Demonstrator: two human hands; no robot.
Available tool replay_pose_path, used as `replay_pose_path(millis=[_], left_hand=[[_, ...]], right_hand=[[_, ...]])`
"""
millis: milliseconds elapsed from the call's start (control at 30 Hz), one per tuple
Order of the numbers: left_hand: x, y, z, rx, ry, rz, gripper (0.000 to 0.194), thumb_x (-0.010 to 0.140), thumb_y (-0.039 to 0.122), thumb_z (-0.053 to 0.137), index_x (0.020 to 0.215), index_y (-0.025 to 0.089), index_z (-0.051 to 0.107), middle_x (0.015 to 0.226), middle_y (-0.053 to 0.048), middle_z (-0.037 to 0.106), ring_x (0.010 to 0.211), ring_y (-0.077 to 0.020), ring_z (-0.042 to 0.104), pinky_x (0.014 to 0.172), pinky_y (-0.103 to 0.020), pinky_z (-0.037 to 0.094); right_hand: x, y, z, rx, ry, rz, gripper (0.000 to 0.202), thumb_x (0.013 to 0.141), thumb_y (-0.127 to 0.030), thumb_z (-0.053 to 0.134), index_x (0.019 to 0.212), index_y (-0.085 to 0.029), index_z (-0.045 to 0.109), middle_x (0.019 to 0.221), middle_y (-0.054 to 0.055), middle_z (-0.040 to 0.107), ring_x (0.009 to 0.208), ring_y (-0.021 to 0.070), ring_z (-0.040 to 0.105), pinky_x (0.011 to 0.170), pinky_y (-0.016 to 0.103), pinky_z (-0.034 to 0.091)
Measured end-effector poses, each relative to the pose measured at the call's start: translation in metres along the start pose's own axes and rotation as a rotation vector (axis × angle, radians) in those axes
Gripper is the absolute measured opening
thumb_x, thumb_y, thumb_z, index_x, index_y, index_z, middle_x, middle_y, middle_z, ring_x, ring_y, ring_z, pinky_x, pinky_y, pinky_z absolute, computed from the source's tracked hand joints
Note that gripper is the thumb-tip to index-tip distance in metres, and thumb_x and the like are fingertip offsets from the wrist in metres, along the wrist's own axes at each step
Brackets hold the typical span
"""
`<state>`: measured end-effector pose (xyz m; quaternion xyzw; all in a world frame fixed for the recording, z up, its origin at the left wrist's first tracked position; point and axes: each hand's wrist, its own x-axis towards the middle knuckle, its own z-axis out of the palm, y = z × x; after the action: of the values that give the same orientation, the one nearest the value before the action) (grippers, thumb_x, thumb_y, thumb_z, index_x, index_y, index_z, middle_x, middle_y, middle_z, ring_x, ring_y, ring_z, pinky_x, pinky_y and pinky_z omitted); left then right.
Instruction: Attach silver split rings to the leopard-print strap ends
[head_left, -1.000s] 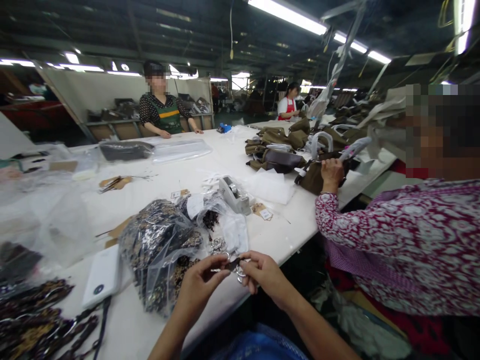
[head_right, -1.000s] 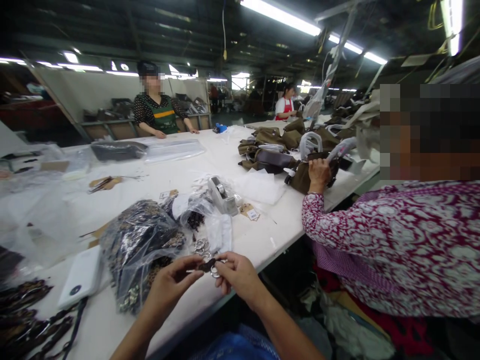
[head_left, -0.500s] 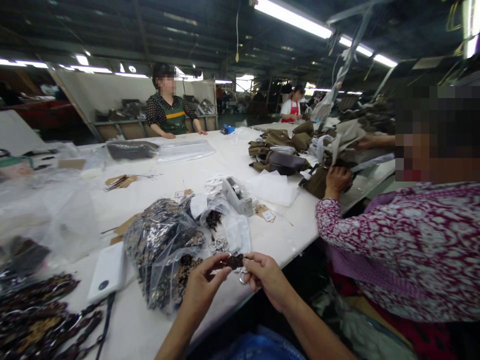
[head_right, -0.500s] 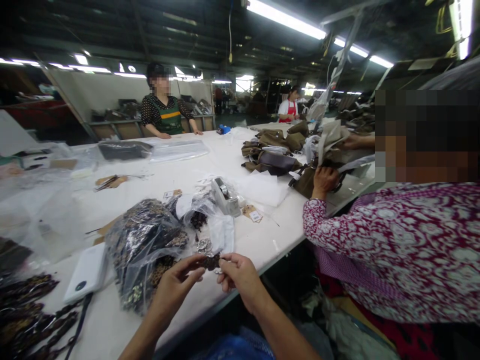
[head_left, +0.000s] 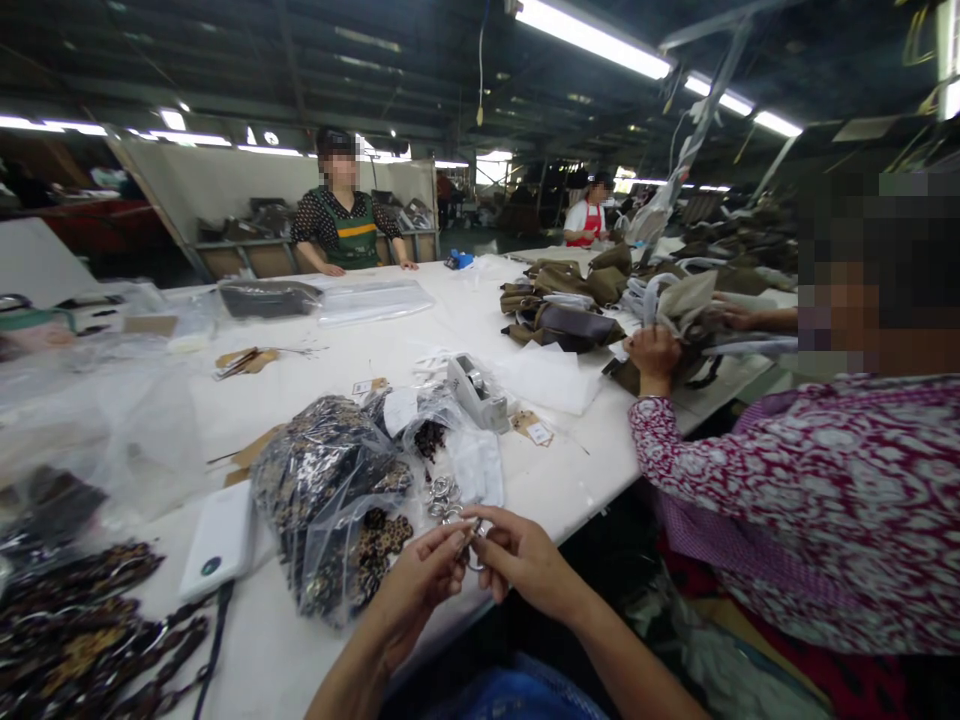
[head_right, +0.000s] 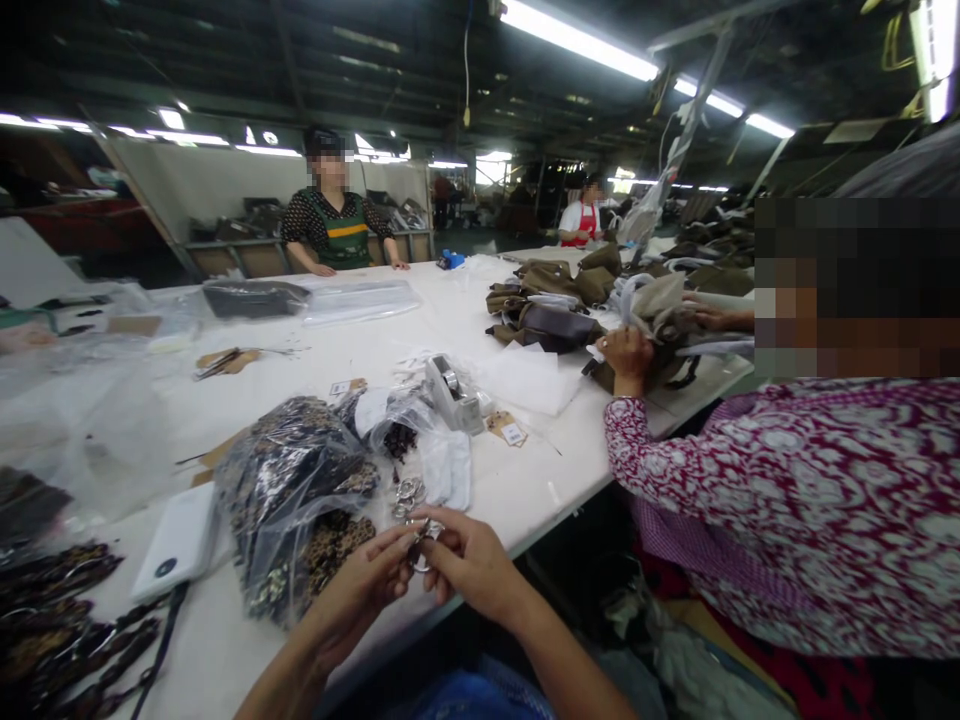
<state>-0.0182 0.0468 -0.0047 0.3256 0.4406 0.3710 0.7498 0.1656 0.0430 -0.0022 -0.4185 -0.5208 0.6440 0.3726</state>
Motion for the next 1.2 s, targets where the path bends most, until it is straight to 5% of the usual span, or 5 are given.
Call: replay_pose_path(millis=[200, 500, 733, 1000, 1200], left_hand=[[0.006, -0.005, -0.007, 0.467, 0.201, 0.381, 0.032, 0.081, 0.042, 0.069, 0.103, 0.019, 0.074, 0.105, -0.009, 0.073, 0.095, -0.0222, 0.066, 0.076, -0.029, 0.056], [-0.009, 0.005, 0.005, 0.930, 0.236, 0.889, 0.013, 0.086, 0.022, 0.066, 0.095, 0.025, 0.075, 0.096, -0.004, 0.076, 0.091, -0.0204, 0.070, 0.083, -0.031, 0.056], [-0.014, 0.003, 0.007, 0.935, 0.289, 0.889, 0.013, 0.084, 0.024, 0.068, 0.095, 0.024, 0.076, 0.095, -0.005, 0.077, 0.088, -0.0222, 0.072, 0.083, -0.033, 0.057], [-0.015, 0.011, 0.013, 0.694, 0.245, 0.550, 0.030, 0.075, 0.030, 0.075, 0.104, 0.025, 0.076, 0.105, -0.006, 0.077, 0.094, -0.0275, 0.072, 0.084, -0.037, 0.057], [-0.014, 0.009, 0.011, 0.721, 0.288, 0.568, 0.015, 0.077, 0.032, 0.074, 0.089, 0.027, 0.080, 0.098, -0.005, 0.079, 0.097, -0.0276, 0.071, 0.089, -0.037, 0.055]], right_hand=[[-0.001, -0.002, 0.001, -0.083, 0.093, 0.041, 0.036, 0.088, -0.044, 0.061, 0.110, -0.016, 0.068, 0.056, -0.003, 0.063, 0.037, 0.0071, 0.053, 0.041, 0.016, 0.040], [0.000, -0.007, 0.003, -0.152, 0.073, 0.034, 0.033, 0.089, -0.043, 0.060, 0.108, -0.017, 0.069, 0.057, -0.003, 0.063, 0.040, 0.0091, 0.057, 0.042, 0.017, 0.042], [-0.002, -0.010, 0.003, -0.185, 0.075, 0.040, 0.034, 0.088, -0.044, 0.059, 0.107, -0.018, 0.069, 0.057, -0.003, 0.063, 0.040, 0.0098, 0.058, 0.043, 0.018, 0.043], [-0.006, -0.014, 0.003, -0.335, 0.140, -0.036, 0.028, 0.090, -0.035, 0.058, 0.111, -0.021, 0.069, 0.061, -0.003, 0.063, 0.046, 0.0116, 0.061, 0.050, 0.021, 0.048], [-0.007, -0.017, 0.004, -0.493, 0.141, -0.108, 0.023, 0.091, -0.027, 0.056, 0.108, -0.023, 0.070, 0.063, -0.003, 0.065, 0.050, 0.0124, 0.063, 0.055, 0.021, 0.048]])
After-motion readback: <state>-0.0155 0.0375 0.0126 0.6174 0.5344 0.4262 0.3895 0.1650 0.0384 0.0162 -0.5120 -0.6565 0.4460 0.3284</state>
